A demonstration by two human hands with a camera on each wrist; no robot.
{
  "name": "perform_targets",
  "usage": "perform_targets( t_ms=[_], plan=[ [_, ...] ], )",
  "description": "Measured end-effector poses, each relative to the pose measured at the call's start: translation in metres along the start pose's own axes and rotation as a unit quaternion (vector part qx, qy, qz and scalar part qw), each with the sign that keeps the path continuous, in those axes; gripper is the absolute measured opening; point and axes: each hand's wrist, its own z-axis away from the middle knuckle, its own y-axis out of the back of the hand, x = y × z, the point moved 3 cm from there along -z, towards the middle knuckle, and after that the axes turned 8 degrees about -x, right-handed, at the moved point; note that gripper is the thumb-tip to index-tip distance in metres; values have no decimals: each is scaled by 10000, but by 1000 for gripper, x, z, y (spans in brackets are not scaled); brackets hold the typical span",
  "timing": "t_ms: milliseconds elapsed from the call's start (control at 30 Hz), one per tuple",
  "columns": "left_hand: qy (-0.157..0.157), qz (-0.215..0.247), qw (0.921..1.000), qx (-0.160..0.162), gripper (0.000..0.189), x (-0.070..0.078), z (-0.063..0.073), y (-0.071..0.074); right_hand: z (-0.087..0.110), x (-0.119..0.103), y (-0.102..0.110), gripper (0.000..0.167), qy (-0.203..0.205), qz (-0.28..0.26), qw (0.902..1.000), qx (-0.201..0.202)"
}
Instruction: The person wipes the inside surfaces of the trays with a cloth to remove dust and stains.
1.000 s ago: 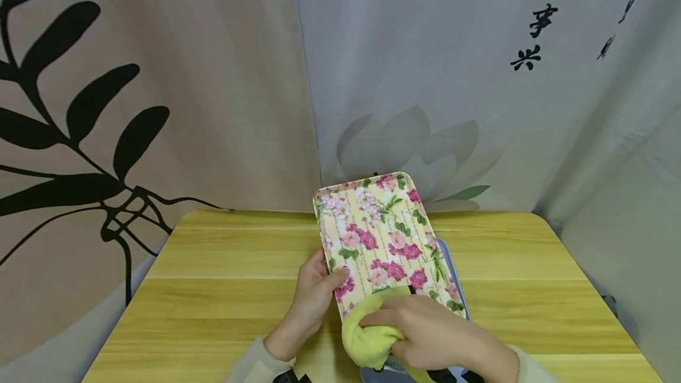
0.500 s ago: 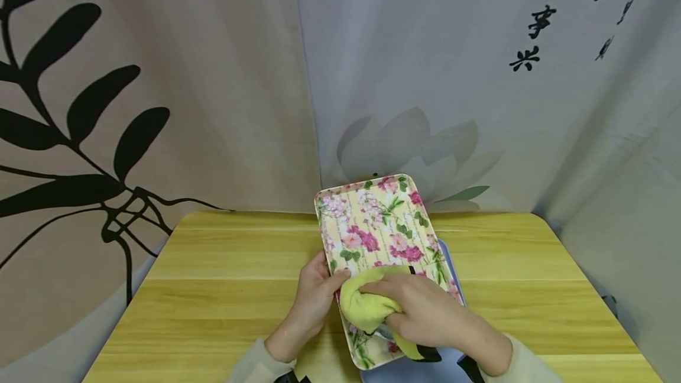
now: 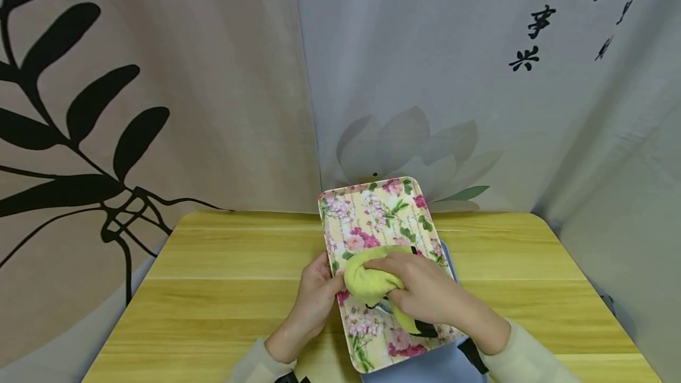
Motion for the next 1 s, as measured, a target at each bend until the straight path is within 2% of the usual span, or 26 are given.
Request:
perform_targets(
  t_ms=[300, 500, 667, 800, 1000],
  plan=[
    [126, -94, 9999, -72, 62, 0, 1, 0, -19, -4, 9, 53, 138, 306, 9987, 372],
    [254, -428, 9988, -7, 63, -1, 2, 1, -32, -12, 12, 55, 448, 485, 9977, 137],
    [178, -522, 9985, 49, 55, 0, 2, 2, -43, -15, 19, 56, 393, 572, 9975, 135],
    [110, -335, 9994, -73, 48, 1, 1, 1, -51, -14, 27, 57, 374, 652, 9968, 260],
    [268, -34, 9992, -285, 47, 0, 2, -1, -62, -9, 36, 58, 250, 709, 9963, 414]
  ],
)
